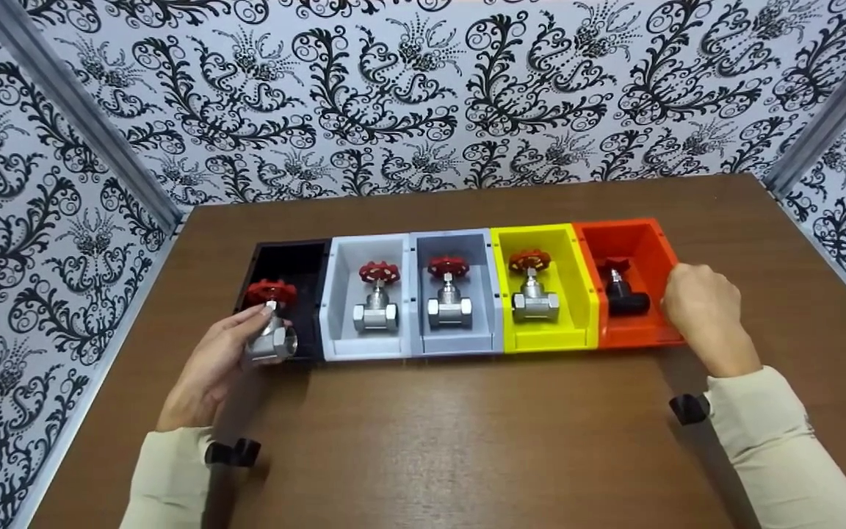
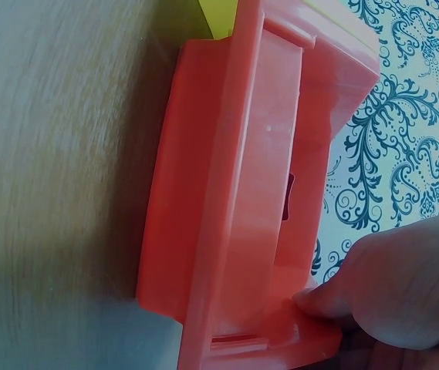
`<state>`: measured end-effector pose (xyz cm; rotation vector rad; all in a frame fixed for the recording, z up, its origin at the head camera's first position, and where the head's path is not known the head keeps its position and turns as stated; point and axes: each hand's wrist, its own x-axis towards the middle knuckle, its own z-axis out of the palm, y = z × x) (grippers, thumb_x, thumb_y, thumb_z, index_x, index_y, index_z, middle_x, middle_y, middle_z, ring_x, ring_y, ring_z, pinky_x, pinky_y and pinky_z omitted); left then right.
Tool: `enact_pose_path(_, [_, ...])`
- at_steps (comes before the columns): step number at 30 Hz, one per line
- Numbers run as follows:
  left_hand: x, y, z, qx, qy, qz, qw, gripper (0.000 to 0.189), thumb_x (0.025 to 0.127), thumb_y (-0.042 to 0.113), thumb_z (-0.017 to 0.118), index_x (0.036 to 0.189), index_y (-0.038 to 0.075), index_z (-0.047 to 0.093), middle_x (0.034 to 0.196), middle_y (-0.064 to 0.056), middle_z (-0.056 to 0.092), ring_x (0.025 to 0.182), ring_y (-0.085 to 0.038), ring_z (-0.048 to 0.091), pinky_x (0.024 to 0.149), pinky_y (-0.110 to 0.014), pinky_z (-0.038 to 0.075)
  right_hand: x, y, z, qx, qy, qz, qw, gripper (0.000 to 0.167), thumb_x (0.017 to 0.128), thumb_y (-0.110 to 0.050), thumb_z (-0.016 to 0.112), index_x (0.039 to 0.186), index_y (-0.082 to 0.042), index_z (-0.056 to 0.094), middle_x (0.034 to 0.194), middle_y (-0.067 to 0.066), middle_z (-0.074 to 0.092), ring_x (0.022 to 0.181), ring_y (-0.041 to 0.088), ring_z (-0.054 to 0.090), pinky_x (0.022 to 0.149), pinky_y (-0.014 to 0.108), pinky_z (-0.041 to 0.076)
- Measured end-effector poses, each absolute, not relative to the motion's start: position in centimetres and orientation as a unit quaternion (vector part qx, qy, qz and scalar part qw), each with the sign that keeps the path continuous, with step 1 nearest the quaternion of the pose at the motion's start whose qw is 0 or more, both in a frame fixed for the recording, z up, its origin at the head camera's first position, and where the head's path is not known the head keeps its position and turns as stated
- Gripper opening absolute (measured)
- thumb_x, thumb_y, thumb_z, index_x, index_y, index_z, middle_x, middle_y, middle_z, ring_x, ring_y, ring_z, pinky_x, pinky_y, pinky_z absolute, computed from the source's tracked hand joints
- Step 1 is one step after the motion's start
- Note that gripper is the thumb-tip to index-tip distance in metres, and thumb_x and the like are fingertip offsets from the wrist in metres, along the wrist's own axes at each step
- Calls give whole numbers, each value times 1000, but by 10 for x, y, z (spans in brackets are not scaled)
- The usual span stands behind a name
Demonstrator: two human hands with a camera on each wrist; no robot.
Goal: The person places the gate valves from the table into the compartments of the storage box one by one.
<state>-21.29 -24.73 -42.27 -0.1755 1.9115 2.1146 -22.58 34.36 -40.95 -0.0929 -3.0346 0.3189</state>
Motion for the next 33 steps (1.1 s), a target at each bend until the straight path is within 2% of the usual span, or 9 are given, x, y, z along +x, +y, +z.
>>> enact_pose_path(4, [-218, -245, -422, -64, 664, 732, 139, 35, 103, 28, 55, 128, 3, 55, 88, 2, 71, 76, -10, 68, 73, -28, 56, -225, 344, -410, -30, -993, 106, 51, 11, 83, 1, 56, 79, 11, 59, 70, 27, 57, 57, 43, 55, 51, 58, 47])
enact_pose_path(10, [-225, -242, -423, -67, 648, 745, 143, 39, 104, 26, 51, 133, 0, 48, 92, 1, 72, 77, -11, 68, 71, -29, 58, -224, 343, -413, -24, -991, 107, 81, 11, 80, 2, 53, 73, 9, 59, 67, 28, 58, 54, 44, 56, 48, 59, 46])
enact_pose_path(16, [-228, -239, -423, -70, 651, 742, 141, 40, 105, 26, 50, 135, 0, 46, 90, 1, 70, 73, -10, 67, 66, -28, 57, -225, 343, -412, -28, -991, 108, 73, 11, 81, 2, 54, 75, 10, 59, 69, 27, 59, 55, 44, 56, 50, 59, 47])
enact_pose_path(28, [-237, -236, -426, -82, 662, 731, 144, 51, 105, 26, 48, 145, -3, 36, 88, 4, 68, 75, -10, 67, 71, -29, 57, -225, 343, -411, -32, -992, 107, 62, 11, 82, 1, 56, 78, 11, 59, 69, 27, 59, 56, 43, 56, 49, 58, 47])
enact_pose_path(33, [-239, -234, -426, -79, 661, 733, 142, 48, 105, 25, 49, 143, -2, 39, 85, 4, 67, 73, -10, 67, 70, -29, 57, -225, 343, -411, -30, -992, 106, 66, 11, 81, 1, 56, 78, 11, 59, 69, 28, 59, 56, 43, 56, 49, 58, 46])
